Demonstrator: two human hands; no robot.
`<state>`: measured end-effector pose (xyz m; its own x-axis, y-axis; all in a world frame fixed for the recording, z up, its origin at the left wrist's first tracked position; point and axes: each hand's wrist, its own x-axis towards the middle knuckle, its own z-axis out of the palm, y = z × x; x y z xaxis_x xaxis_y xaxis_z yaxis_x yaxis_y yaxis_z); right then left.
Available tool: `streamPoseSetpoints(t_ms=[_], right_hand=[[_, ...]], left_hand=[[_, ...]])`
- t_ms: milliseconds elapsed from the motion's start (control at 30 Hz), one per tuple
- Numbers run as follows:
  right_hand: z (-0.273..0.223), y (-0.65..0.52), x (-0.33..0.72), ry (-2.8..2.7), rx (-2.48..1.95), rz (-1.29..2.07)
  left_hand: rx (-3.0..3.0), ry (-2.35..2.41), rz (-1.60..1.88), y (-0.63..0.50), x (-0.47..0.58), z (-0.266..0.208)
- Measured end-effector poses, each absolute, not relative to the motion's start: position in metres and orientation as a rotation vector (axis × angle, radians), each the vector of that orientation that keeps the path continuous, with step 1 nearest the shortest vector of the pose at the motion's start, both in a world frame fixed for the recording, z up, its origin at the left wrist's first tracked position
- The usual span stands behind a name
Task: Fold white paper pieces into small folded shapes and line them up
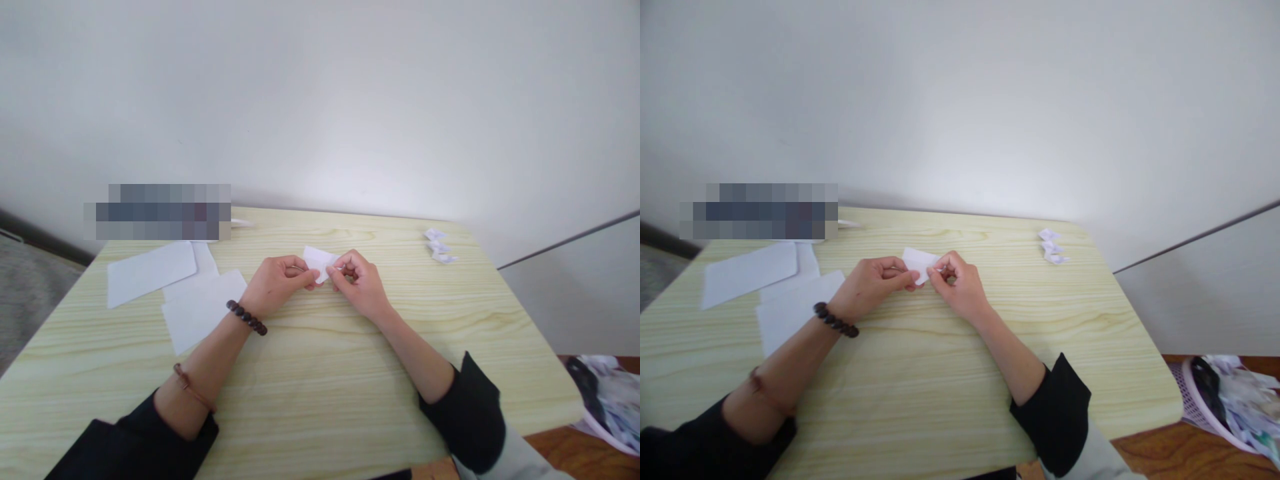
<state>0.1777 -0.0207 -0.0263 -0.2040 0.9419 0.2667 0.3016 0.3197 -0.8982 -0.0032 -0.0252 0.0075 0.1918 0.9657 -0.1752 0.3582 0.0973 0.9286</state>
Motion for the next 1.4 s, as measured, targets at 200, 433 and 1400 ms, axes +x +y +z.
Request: streamPoseSetpoints(t_ms=[200, 433, 1400], right_hand=[[-0.0255, -0.0207, 0.1780, -1.712, -1.117, 0.901], [-0.0255, -0.0215, 0.1785, -1.744, -1.107, 0.902], [-0.0271, -0.0177, 0.1766, -1.551, -1.025, 1.279]], left_hand=[[1.461, 1.340, 0.749, -0.0237, -0.0041, 0.0052], [1.520, 1.376, 0.697, -0.0227, -0.0055, 0.0029], [1.486, 1.276, 0.811, -0.0223, -0.0081, -0.0002]])
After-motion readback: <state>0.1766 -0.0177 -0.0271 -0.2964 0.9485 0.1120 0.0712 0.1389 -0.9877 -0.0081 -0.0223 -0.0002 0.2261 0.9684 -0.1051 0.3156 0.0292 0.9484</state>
